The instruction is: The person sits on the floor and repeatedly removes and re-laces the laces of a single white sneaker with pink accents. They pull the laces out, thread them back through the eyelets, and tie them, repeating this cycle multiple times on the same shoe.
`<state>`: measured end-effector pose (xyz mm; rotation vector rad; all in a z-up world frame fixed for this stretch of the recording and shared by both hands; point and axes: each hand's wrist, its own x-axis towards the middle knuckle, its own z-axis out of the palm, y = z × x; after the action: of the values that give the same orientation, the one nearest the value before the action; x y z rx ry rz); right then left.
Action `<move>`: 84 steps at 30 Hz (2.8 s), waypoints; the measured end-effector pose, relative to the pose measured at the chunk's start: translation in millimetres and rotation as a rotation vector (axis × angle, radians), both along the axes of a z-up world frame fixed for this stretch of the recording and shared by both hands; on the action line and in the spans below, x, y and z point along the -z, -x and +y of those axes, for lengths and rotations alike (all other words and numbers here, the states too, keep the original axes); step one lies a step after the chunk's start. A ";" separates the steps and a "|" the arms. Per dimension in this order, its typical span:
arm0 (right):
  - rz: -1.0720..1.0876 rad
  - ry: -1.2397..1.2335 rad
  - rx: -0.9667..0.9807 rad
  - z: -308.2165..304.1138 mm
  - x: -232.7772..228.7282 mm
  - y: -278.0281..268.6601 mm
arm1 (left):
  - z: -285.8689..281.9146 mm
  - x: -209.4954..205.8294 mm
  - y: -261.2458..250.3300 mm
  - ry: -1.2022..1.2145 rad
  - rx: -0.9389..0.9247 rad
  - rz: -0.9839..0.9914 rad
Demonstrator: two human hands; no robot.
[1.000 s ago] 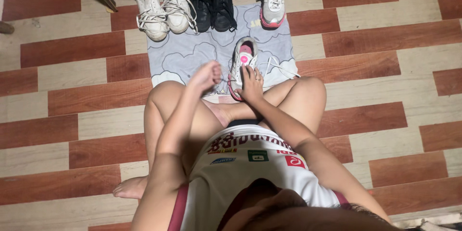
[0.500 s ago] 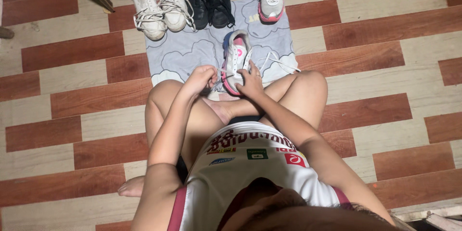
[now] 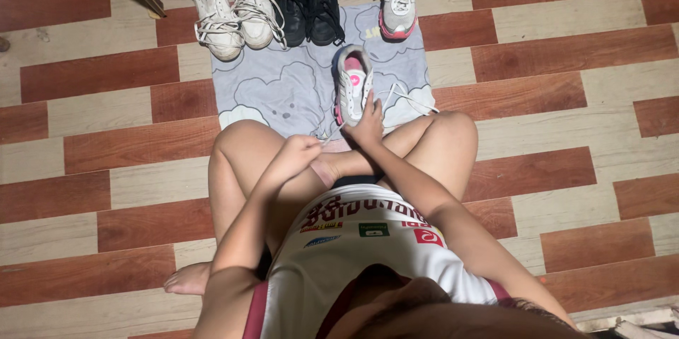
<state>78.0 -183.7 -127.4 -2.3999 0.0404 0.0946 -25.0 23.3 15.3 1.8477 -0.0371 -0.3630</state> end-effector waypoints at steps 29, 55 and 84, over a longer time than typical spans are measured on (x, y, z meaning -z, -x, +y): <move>0.277 0.283 -0.212 -20.7 -45.2 -11.8 | 63.2 -174.2 41.3 0.852 0.003 -0.483; -0.103 -1.455 -0.517 -103.0 -362.5 19.7 | -38.9 -231.1 -12.9 0.425 0.067 -0.775; -0.741 -0.592 -0.531 -47.1 -414.6 57.8 | -90.0 -213.6 -37.8 0.724 -0.077 -0.638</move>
<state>20.2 -230.8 287.2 -1.6740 -0.8443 -0.4726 12.9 -66.7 228.9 1.1716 -0.4711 0.2851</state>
